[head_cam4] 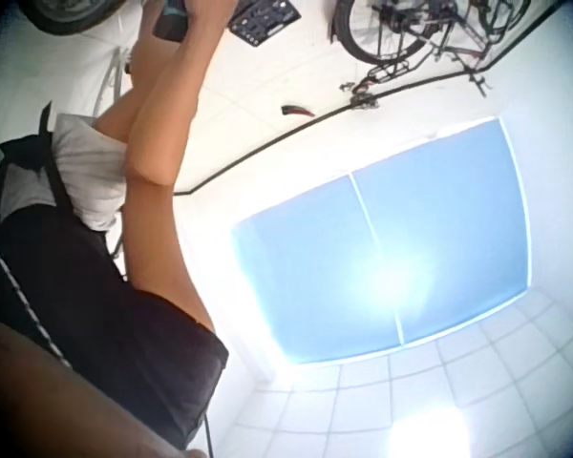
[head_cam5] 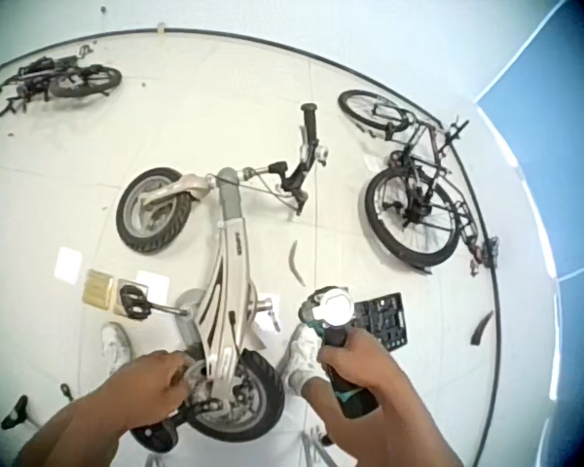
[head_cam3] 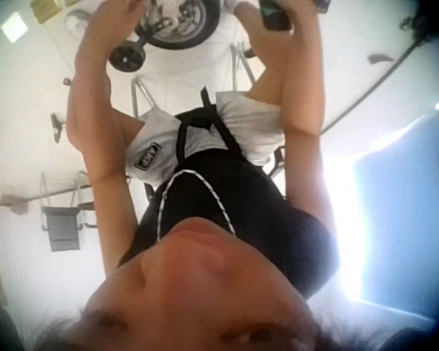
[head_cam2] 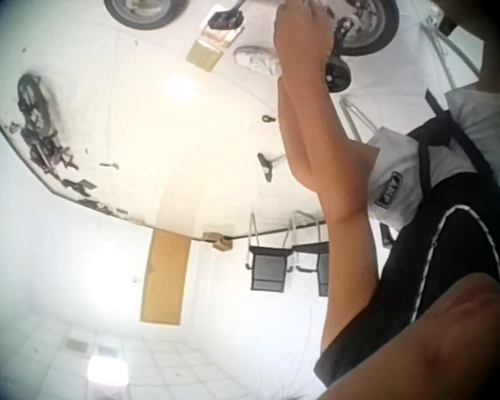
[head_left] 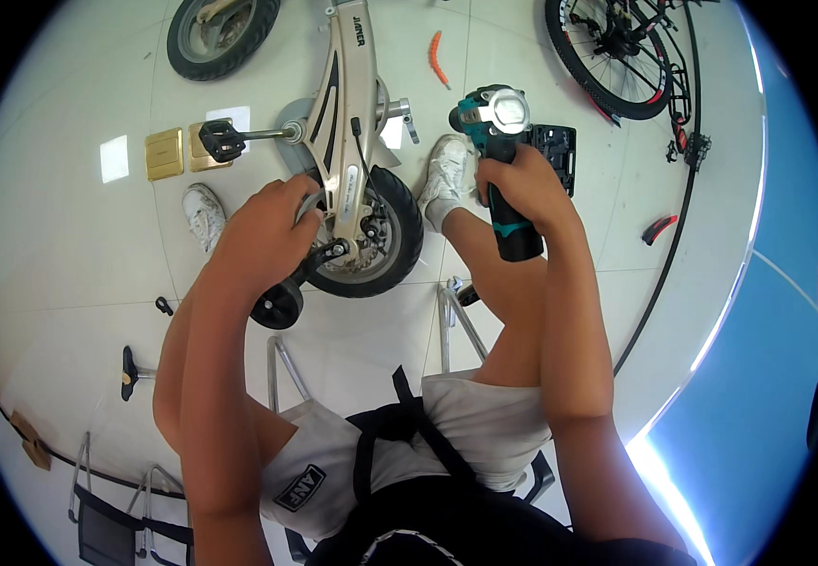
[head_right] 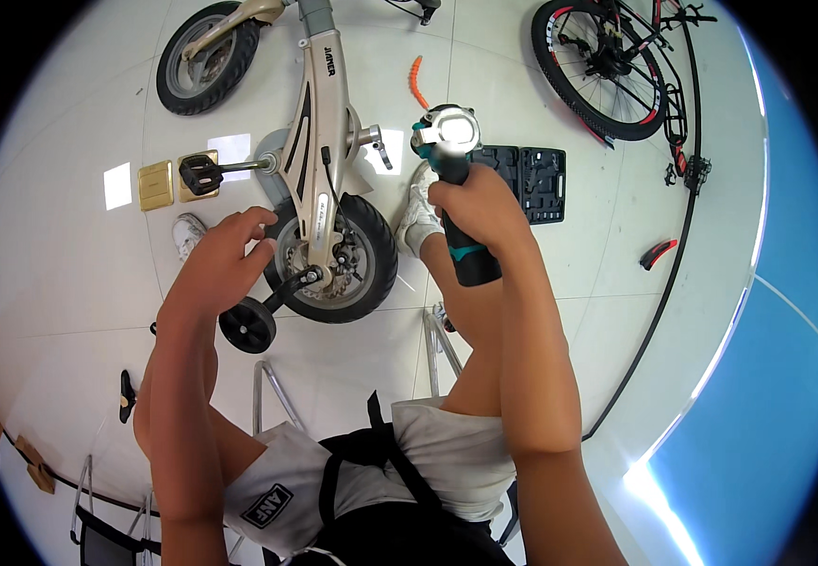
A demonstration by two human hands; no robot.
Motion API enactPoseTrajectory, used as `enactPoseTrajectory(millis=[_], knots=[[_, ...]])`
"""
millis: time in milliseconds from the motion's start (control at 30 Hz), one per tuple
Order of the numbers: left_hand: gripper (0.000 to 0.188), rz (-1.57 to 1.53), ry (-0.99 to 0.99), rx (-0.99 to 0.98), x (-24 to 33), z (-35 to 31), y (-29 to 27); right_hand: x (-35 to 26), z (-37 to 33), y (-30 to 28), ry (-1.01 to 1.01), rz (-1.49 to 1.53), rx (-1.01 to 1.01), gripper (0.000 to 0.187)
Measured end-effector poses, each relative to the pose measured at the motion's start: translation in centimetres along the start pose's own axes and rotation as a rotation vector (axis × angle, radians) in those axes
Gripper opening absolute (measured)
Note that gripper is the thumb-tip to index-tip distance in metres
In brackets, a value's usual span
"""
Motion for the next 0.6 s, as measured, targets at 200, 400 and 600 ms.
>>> enactPoseTrajectory(millis=[200, 400, 600], knots=[[0.024, -0.019, -0.007, -0.007, 0.3, 0.5, 0.0, 1.2, 0.5, 1.2, 0.023, -0.100, -0.010, 0.031], [0.018, -0.040, -0.044, -0.064, 0.2, 0.1, -0.5, -0.5, -0.7, 1.4, 0.057, -0.243, -0.047, 0.040], [0.013, -0.078, -0.020, -0.040, -0.5, 0.0, 0.0, -0.9, -1.3, 1.9, 0.076, -0.365, -0.220, 0.048]])
Point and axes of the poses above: each hand's wrist, its own z-axis towards the middle knuckle, its own y-axis out of the palm, x = y × z, the point moved 1 cm from there along z, towards the middle knuckle, and after that the axes turned 4 degrees about -z, right-handed, at the moved point
